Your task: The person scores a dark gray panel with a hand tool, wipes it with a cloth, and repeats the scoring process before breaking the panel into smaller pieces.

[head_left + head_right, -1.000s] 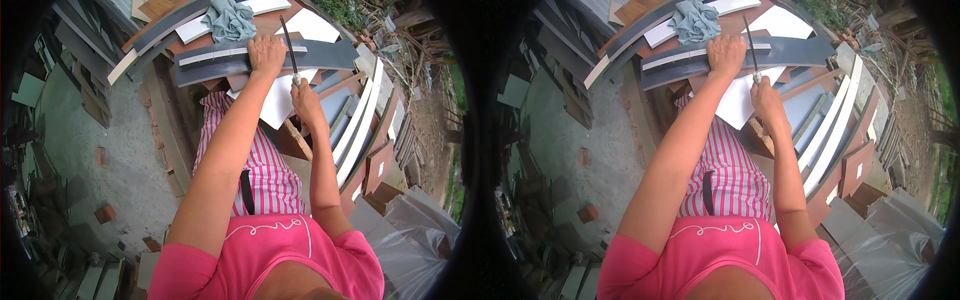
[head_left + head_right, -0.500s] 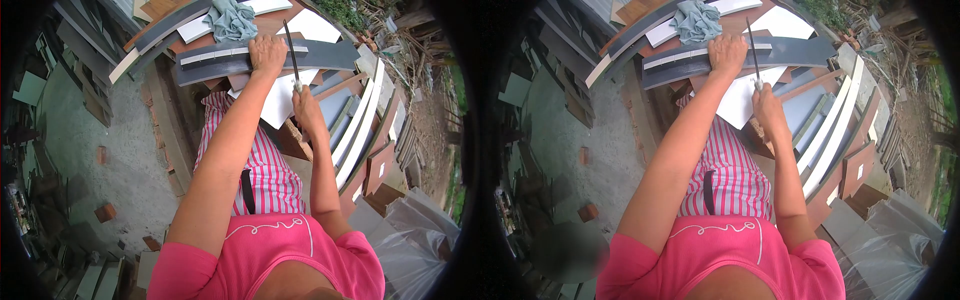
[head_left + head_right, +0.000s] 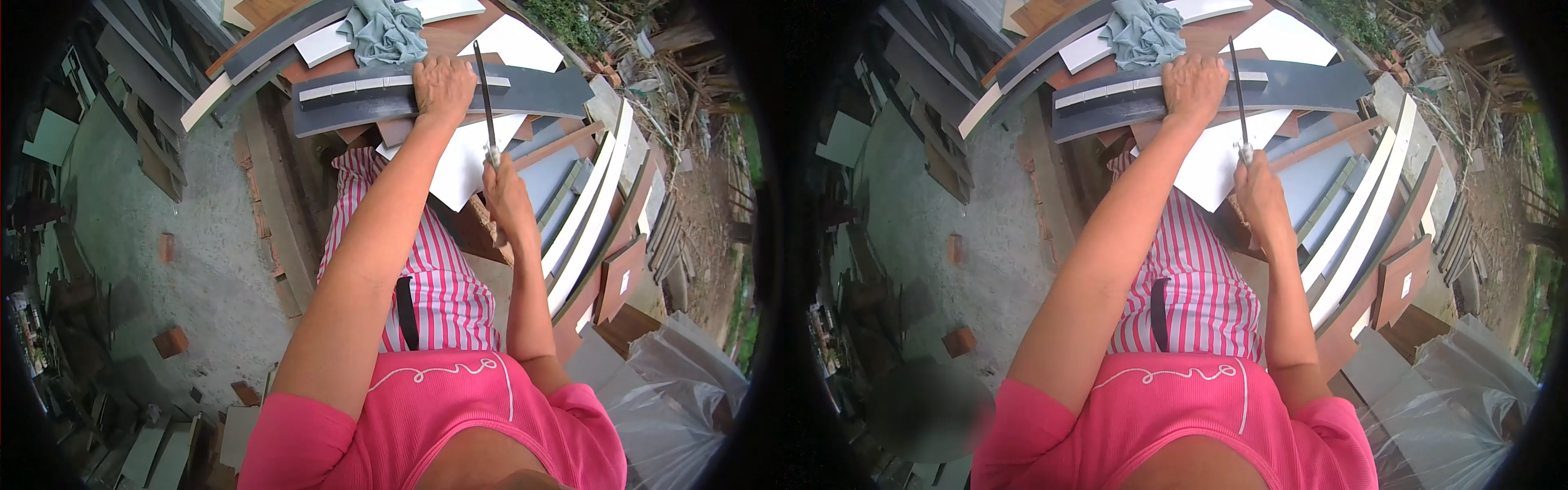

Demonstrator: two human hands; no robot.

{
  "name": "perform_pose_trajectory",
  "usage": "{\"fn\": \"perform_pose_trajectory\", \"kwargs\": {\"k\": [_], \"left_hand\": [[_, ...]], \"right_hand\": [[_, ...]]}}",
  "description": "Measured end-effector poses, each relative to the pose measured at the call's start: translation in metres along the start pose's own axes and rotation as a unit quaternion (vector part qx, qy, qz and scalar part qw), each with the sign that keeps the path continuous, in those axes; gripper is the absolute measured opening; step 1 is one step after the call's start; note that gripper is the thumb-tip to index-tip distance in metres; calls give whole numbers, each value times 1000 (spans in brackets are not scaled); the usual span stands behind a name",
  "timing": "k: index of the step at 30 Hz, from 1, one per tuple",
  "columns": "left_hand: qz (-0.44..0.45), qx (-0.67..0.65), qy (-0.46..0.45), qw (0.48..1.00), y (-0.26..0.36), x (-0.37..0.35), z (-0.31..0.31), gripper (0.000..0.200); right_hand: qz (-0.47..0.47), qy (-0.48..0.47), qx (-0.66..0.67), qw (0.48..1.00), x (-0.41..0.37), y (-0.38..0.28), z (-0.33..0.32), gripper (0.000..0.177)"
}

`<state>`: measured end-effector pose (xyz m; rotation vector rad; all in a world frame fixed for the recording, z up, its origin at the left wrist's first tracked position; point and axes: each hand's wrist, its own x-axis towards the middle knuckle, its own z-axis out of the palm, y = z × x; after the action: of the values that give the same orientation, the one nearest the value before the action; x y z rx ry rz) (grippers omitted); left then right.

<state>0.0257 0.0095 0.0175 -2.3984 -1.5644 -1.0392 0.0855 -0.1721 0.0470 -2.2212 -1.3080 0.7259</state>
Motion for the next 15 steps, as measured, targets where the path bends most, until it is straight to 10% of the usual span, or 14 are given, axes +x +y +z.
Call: {"fn": "perform_pose_trajectory", "kwargs": {"k": [15], "left_hand": [[11,-8,19,1000,1,-4,-1,31]], "right_hand": [[33,-23,23,999,3,-14,-3,32]]}}
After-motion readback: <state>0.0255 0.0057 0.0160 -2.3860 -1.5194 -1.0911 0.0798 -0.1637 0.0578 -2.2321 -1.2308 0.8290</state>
